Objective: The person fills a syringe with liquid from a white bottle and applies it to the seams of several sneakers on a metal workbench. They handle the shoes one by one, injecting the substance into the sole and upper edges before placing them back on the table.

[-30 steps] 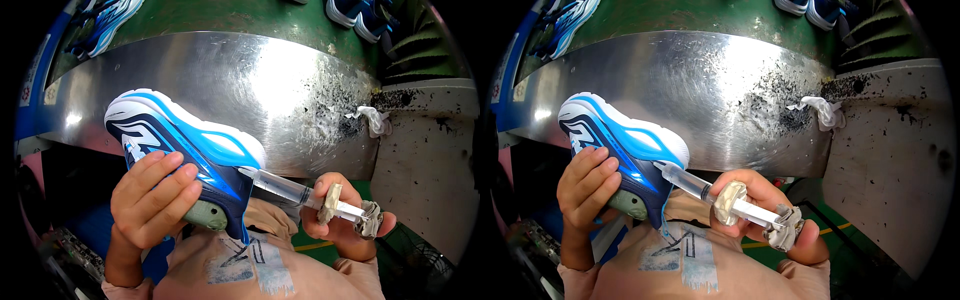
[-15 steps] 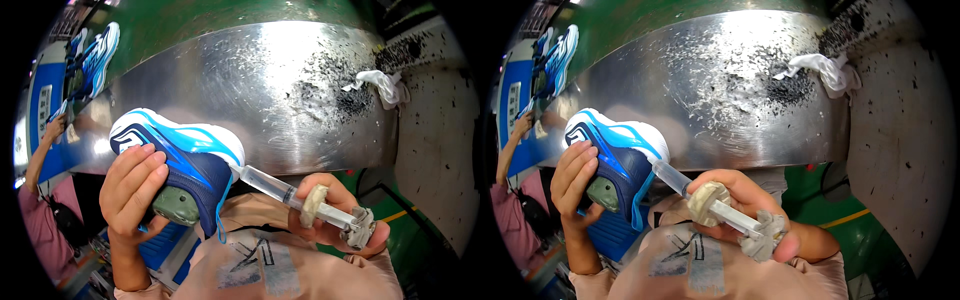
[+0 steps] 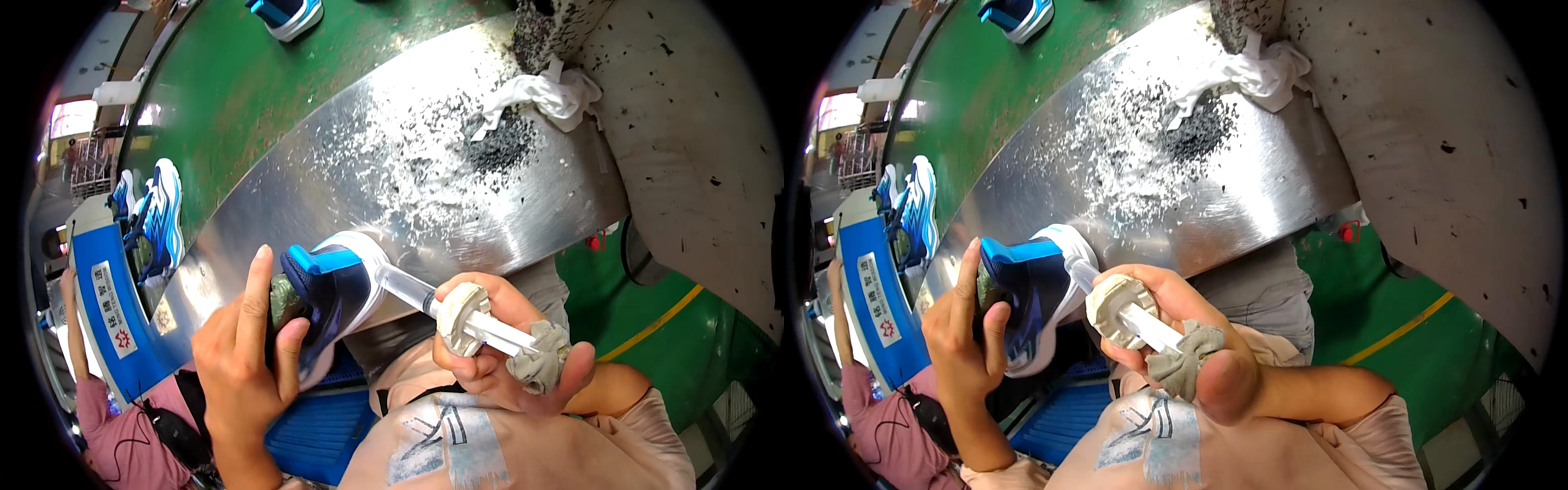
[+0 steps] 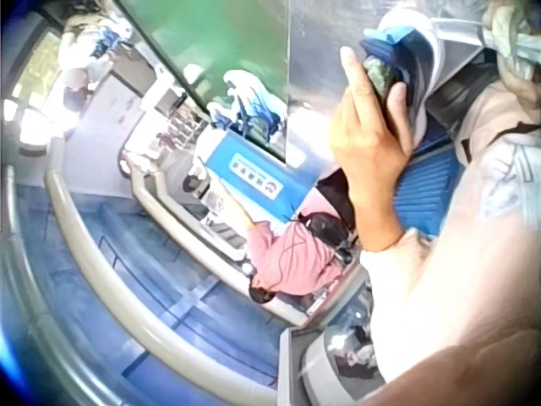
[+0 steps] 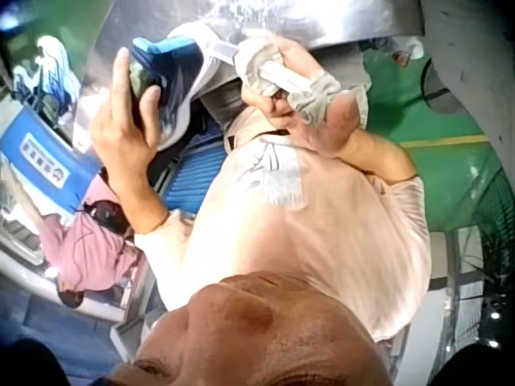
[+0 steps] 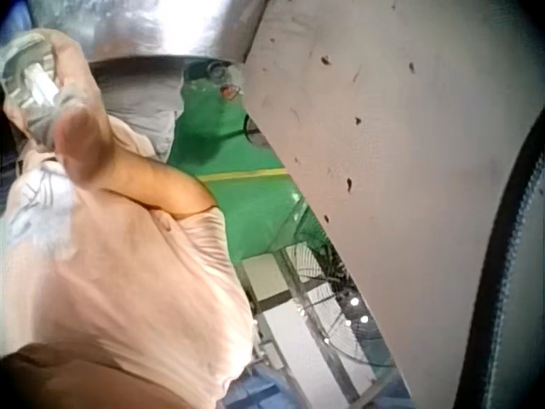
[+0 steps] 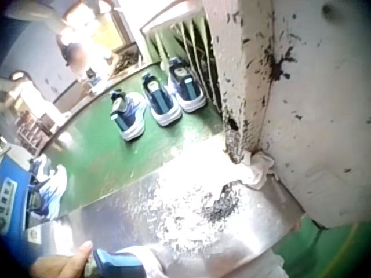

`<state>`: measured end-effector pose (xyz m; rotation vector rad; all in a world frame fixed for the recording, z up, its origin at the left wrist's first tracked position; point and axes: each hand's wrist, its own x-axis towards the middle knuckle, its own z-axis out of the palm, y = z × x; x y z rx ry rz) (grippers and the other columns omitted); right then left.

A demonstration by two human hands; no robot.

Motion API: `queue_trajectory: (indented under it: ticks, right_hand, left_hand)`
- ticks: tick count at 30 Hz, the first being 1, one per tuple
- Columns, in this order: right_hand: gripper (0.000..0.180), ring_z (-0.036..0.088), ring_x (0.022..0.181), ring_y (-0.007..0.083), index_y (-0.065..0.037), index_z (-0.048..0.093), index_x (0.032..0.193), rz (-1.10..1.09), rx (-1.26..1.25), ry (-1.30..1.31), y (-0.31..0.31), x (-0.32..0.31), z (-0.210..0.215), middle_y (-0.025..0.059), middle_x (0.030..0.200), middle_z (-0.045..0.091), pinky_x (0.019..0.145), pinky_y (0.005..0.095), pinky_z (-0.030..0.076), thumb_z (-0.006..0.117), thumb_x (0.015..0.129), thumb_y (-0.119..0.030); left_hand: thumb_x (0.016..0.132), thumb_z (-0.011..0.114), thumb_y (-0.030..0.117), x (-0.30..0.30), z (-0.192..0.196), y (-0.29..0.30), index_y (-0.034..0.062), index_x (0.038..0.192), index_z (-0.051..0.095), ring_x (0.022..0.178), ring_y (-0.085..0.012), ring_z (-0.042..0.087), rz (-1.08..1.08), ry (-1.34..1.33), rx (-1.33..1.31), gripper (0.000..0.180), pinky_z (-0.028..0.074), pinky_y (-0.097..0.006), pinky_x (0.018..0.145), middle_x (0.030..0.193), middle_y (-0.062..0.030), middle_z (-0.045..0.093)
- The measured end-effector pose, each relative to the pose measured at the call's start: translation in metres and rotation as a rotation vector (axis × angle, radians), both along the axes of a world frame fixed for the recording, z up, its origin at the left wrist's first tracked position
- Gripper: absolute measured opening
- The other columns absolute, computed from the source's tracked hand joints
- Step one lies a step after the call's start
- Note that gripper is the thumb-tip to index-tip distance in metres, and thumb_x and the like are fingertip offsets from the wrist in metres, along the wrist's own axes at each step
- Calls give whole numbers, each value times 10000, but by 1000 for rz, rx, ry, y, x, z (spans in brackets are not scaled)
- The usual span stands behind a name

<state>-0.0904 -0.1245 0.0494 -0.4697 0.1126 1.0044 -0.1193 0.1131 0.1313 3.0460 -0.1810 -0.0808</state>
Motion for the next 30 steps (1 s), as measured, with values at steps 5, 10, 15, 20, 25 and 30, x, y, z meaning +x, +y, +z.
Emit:
queue_trajectory:
  ticks: [5, 10, 15, 20, 25, 30]
  right_hand:
    - [1290, 465, 942, 48, 50, 224, 1410, -97, -75, -36, 3, -9, 10, 47, 1153, 454, 735, 169, 407, 609, 559, -839]
    - [1218, 402, 888, 93, 49, 168, 1428, -160, 45, -77, 11, -24, 18, 52, 1074, 432, 753, 227, 365, 702, 646, -716]
    - [1176, 403, 899, 95, 40, 137, 1437, -153, 39, -194, 17, -42, 27, 66, 1060, 430, 773, 231, 368, 738, 688, -637]
    - [1147, 412, 897, 93, 32, 146, 1434, -152, -17, -328, 23, -61, 25, 73, 1095, 426, 760, 231, 392, 733, 705, -631]
    - [1094, 394, 763, 90, -1, 265, 1369, -235, 72, -281, 19, -62, 12, 46, 930, 434, 629, 226, 363, 622, 673, -766]
    - [910, 274, 600, 107, -65, 447, 1251, -291, 51, 161, 17, -7, 1, -1, 749, 377, 490, 221, 237, 428, 747, -822]
  left_hand:
    - [884, 586, 148, 5, 3, -28, -80, 1291, 489, 516, -318, 558, 235, 6, -18, 477, 410, -396, 507, 629, -173, 583]
    - [920, 539, 169, 14, 4, -42, -98, 1211, 532, 518, -377, 564, 383, 9, 21, 395, 396, -444, 496, 593, -220, 571]
    - [920, 542, 181, 15, 7, -45, -120, 1148, 565, 517, -398, 568, 450, -12, 16, 378, 400, -476, 512, 541, -230, 541]
    - [912, 548, 177, 15, 1, -38, -129, 1121, 576, 536, -413, 577, 404, -64, -21, 372, 413, -477, 516, 562, -249, 548]
    - [925, 518, 190, 6, -5, -31, -71, 1139, 592, 602, -419, 587, 483, -81, -166, 345, 404, -491, 582, 641, -284, 554]
    - [750, 716, 219, -35, -7, -13, 121, 1298, 555, 1295, -405, 342, 37, -146, -314, 580, 288, -560, 1012, 1390, -243, 378]
